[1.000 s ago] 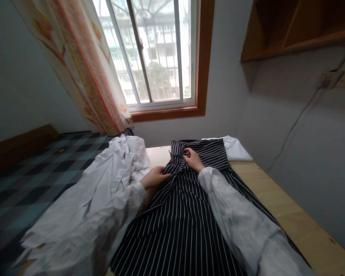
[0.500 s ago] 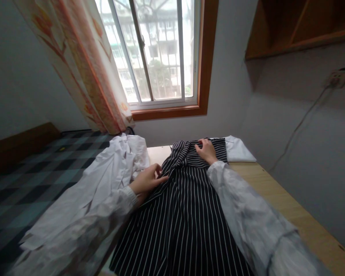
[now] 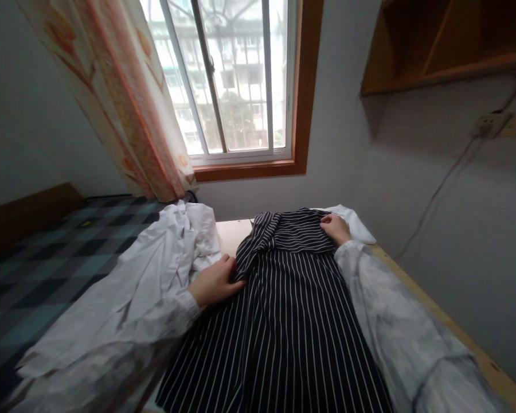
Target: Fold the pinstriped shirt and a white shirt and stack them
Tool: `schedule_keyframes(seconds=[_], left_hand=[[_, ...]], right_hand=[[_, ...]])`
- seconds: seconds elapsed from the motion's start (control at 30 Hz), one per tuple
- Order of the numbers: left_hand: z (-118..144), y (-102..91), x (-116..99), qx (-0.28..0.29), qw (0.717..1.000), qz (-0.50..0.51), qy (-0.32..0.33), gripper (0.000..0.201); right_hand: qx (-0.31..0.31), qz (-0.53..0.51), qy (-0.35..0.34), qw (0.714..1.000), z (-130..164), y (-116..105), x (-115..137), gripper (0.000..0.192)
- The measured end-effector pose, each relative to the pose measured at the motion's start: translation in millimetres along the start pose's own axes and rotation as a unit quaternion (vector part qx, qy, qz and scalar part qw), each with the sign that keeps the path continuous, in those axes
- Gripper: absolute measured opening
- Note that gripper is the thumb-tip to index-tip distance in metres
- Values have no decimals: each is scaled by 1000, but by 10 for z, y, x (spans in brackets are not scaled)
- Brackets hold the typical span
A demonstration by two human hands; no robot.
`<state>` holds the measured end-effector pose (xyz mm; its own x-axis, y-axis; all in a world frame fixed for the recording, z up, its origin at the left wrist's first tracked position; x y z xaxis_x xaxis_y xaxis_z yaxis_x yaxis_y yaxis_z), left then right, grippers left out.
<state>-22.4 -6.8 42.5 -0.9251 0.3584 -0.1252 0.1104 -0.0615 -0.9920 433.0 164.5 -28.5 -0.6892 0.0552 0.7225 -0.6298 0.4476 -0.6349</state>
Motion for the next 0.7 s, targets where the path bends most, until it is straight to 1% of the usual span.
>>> schedule_keyframes(seconds=[0.07,0.17,0.3,0.33,0.4,0.47,0.53,0.6,0.7], left_hand=[[54,-33,0,15,1000,-12,-6,32],[122,-78,54,29,999,-14,-5,26],[165,-99,148,23,1000,12,3,30],[171,-98,166,21,1000,23,1,33],[184,-98,193,15,999,46,-8,39],[205,-105,208,11,998,63,-23,46],[233,-122,213,16,997,62,-29,50],[263,-142,213,28,998,47,-25,50],[284,-159,230,47,998,29,-14,38]], right_hand=[[0,-11,-13,1000,32,-44,19,13],[-5,-22,-33,999,123,-160,-8,12],[-7,-56,-45,997,253,-328,-104,18],[-6,-75,-29,997,270,-363,-132,22],[-3,-115,28,993,283,-422,-184,29],[5,-146,81,986,280,-467,-211,28],[30,-160,101,981,281,-493,-197,25],[64,-170,99,978,301,-497,-146,22],[129,-181,96,970,369,-459,-33,21]])
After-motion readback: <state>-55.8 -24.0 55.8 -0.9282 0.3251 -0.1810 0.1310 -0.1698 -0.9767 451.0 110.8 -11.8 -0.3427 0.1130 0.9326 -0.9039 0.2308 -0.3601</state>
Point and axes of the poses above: each hand's wrist, its own z-axis away from the middle knuckle, its own y-axis out of the palm, x = y × z, the point moved 2 cm from there along -z, towards the middle knuckle, and after that the axes turned 4 degrees about -z, right-handed, at the moved point
